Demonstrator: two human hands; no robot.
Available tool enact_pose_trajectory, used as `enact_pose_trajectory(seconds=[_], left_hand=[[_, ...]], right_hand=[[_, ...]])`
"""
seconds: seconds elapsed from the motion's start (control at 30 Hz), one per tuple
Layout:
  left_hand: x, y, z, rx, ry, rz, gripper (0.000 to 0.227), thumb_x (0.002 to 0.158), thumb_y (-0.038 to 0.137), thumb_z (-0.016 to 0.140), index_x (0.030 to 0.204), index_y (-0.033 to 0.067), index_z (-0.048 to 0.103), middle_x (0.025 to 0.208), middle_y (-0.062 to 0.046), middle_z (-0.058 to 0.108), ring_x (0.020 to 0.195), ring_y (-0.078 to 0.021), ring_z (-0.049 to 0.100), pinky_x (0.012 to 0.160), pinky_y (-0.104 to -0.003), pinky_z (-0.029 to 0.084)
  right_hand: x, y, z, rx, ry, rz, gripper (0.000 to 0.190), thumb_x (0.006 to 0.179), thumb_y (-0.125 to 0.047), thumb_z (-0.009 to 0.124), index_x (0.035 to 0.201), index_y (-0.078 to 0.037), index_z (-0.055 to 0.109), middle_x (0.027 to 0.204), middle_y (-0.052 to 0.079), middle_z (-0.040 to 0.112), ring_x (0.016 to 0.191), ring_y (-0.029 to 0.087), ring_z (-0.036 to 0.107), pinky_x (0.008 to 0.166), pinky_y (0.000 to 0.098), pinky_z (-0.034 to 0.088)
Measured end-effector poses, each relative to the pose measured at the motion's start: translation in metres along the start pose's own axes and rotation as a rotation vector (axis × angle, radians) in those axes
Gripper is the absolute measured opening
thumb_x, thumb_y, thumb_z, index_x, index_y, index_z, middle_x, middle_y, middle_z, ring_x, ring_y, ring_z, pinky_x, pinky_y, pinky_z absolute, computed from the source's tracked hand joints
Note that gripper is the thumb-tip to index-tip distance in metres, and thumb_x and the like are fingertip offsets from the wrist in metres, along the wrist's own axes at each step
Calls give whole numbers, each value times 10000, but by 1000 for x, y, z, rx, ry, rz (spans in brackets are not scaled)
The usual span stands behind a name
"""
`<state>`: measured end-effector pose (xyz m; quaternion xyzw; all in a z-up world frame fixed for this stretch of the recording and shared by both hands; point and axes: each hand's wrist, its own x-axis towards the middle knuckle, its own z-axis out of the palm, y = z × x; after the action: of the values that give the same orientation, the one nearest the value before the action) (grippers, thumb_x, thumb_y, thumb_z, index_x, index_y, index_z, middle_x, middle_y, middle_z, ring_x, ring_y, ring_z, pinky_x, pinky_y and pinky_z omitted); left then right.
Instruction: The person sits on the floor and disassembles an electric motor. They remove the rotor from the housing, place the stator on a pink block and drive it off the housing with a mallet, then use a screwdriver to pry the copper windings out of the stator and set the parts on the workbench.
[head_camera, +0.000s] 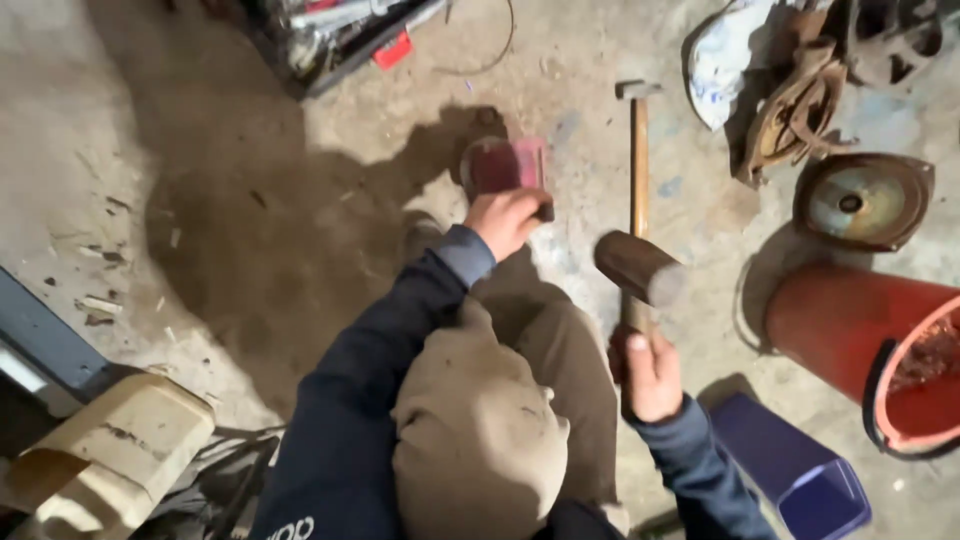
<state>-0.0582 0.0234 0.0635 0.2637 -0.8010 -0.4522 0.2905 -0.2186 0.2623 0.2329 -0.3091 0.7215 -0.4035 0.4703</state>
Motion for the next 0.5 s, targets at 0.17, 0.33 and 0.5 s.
enact_pose_trajectory(seconds=[0.17,0.33,0.5], left_hand=[[8,18,-26,-160,36,-137,237,889,101,740,1110,67,659,987,-129,703,826,-294,694,723,-387,569],[15,15,-44,-322,27,-399,123,938,93,771,1012,58,679,865,-55,705,714,-121,626,673,-291,539],[28,14,-51,-355,62,-177,179,935,5,758,1072,6,643,950,-60,696,852,-92,642,788,-279,551]], right_hand=[[-13,35,-8,379,63,282,494,1069,-488,431,954,-35,590,645,12,501,503,118,442,442,287,367],[-33,83,8,449,92,450,504,1066,-508,472,910,-38,568,642,34,513,490,144,459,433,304,376],[-45,110,23,348,68,671,550,1017,-564,445,928,-55,633,619,66,560,468,158,491,431,306,389]])
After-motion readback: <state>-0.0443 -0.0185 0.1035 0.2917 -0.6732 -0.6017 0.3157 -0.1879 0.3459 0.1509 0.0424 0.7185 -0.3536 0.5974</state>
